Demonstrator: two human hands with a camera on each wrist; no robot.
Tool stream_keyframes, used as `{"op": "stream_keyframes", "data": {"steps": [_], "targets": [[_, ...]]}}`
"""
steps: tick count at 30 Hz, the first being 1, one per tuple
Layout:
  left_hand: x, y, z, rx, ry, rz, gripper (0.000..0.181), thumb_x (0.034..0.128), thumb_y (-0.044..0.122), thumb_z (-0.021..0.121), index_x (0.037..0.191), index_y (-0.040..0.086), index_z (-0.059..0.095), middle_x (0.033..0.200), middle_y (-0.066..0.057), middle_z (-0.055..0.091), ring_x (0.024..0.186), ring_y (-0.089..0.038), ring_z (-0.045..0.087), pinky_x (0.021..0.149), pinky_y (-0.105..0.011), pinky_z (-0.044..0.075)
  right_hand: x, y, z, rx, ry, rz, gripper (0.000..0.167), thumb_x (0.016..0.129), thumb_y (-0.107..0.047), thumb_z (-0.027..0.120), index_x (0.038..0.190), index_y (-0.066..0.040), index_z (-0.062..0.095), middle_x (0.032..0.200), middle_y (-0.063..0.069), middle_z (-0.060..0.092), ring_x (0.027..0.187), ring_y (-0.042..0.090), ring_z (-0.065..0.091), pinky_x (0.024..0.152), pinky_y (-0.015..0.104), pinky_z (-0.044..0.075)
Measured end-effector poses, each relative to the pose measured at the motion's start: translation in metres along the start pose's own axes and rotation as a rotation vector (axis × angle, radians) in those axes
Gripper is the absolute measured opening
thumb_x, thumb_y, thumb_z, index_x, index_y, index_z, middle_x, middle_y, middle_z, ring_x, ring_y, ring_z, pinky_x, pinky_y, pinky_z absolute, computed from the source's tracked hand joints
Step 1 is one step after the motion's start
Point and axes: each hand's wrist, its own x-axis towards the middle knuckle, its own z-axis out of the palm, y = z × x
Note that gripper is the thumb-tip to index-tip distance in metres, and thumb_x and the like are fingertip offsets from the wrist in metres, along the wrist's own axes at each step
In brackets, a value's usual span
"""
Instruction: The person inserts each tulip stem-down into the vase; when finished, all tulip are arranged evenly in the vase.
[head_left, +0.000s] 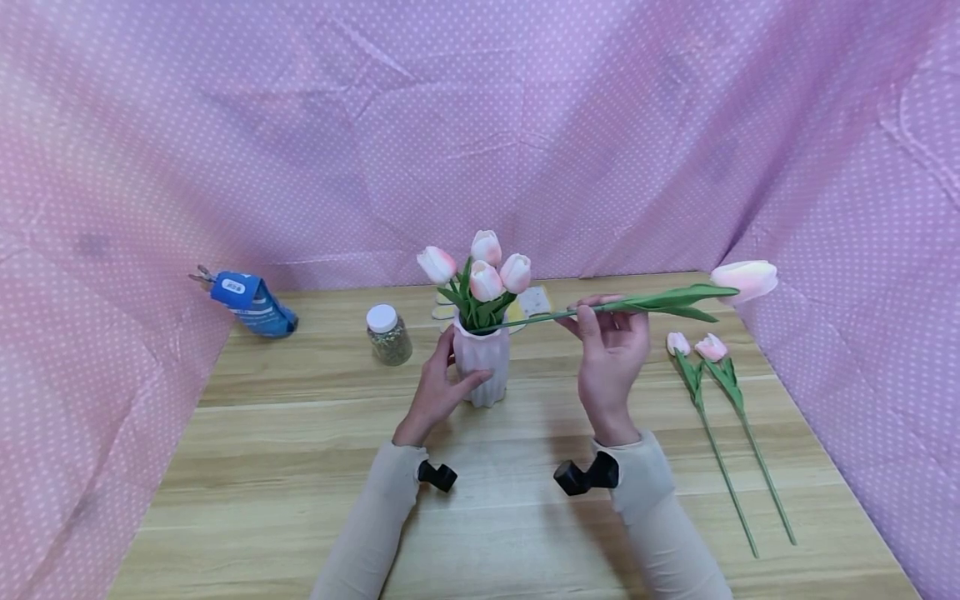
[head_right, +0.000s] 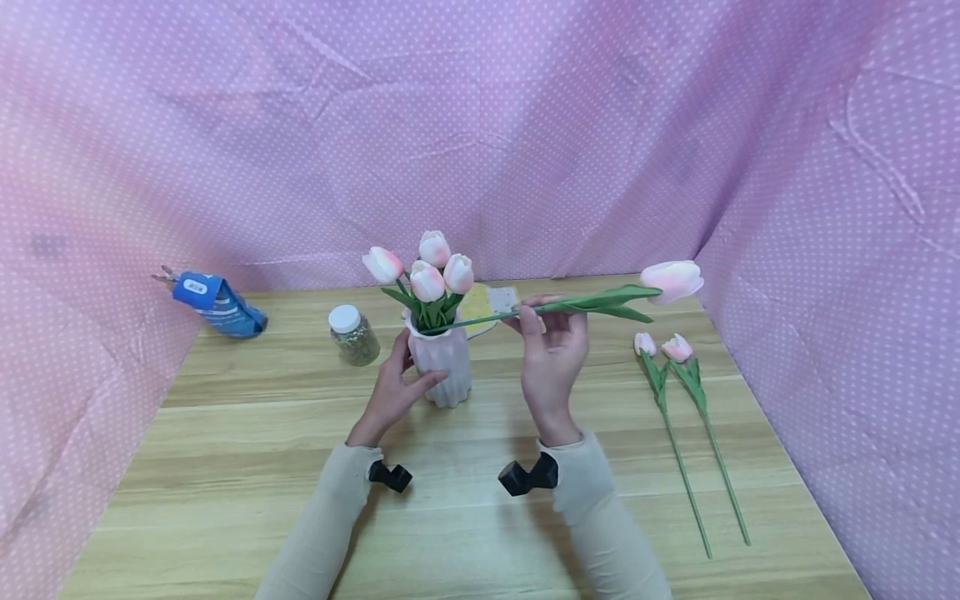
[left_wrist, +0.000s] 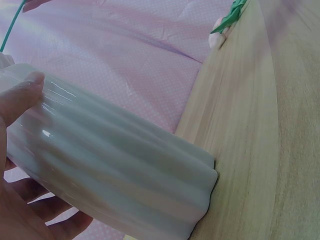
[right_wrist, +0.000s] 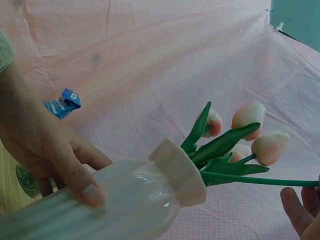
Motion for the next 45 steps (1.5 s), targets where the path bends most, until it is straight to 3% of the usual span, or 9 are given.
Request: {"op": "stream_keyframes", "data": {"steps": [9,17,22,24,29,37,43,45], "targets": [[-0.001,0.001,0.000,-0.003,0.004,-0.009,0.092,0.0871,0.034,0.078,0.159,0.024,0.022,0.160,-0.004,0.038,0.143,-0.029,0.045,0.116,-0.052,0.043,-0.011,0.001,0.010,-0.148,-0.150,-0.089,0.017,0.092,0.000,0.068,0.104,-0.007,0.058,0.099,0.001,0.066,0.090,0.011,0.068,0.079,0.028,0.064],[-0.002,0.000,0.001,0.003,0.008,-0.011,0.091,0.0870,0.034,0.078,0.159,0.026,0.023,0.160,-0.004,0.039,0.144,-0.029,0.044,0.116,-0.053,0.043,-0.018,0.005,0.018,-0.253,-0.225,-0.107,0.024,0.092,0.004,0.066,0.104,0.018,0.050,0.102,-0.009,0.066,0.088,0.004,0.069,0.081,0.022,0.062],[-0.002,0.000,0.000,0.003,0.012,0.002,0.090,0.0868,0.033,0.079,0.158,0.026,0.024,0.159,-0.004,0.040,0.143,-0.029,0.044,0.117,-0.054,0.042,-0.019,0.007,0.021,-0.345,-0.263,-0.185,0.026,0.092,-0.001,0.069,0.101,0.019,0.054,0.102,-0.015,0.066,0.091,0.000,0.067,0.083,0.018,0.060],[-0.001,0.000,0.000,0.004,0.014,0.007,0.090,0.0867,0.033,0.079,0.158,0.026,0.024,0.158,-0.004,0.041,0.143,-0.029,0.045,0.116,-0.054,0.043,-0.019,0.008,0.023,-0.382,-0.282,-0.212,0.025,0.090,0.001,0.070,0.100,0.019,0.057,0.099,-0.008,0.068,0.092,0.000,0.067,0.084,0.018,0.060],[-0.001,-0.001,0.001,0.008,0.019,0.021,0.090,0.0865,0.030,0.079,0.158,0.023,0.025,0.157,-0.006,0.043,0.142,-0.030,0.046,0.115,-0.053,0.044,-0.022,0.013,0.025,-0.452,-0.316,-0.214,0.019,0.085,0.008,0.072,0.099,0.016,0.061,0.091,0.023,0.067,0.091,-0.003,0.067,0.082,0.019,0.061],[0.000,-0.003,0.002,0.009,0.018,0.020,0.091,0.0868,0.031,0.079,0.159,0.025,0.024,0.159,-0.005,0.041,0.143,-0.030,0.045,0.115,-0.054,0.043,-0.025,0.011,0.021,-0.495,-0.321,-0.188,0.027,0.081,0.013,0.074,0.105,0.012,0.062,0.096,0.025,0.067,0.093,-0.002,0.067,0.082,0.022,0.062],[0.001,-0.001,0.001,0.006,0.012,0.012,0.091,0.0867,0.032,0.079,0.158,0.024,0.024,0.158,-0.005,0.041,0.142,-0.030,0.046,0.116,-0.053,0.043,-0.029,-0.001,0.012,-0.418,-0.224,-0.229,0.038,0.081,0.009,0.075,0.110,0.019,0.051,0.108,-0.006,0.066,0.093,0.001,0.069,0.081,0.021,0.062],[0.000,0.000,0.001,0.008,0.011,0.005,0.090,0.0866,0.032,0.079,0.158,0.024,0.024,0.158,-0.005,0.041,0.142,-0.030,0.046,0.115,-0.053,0.044,-0.031,-0.006,0.009,-0.375,-0.179,-0.265,0.043,0.083,0.003,0.076,0.110,0.022,0.047,0.110,-0.008,0.065,0.091,0.002,0.070,0.080,0.020,0.062]]}}
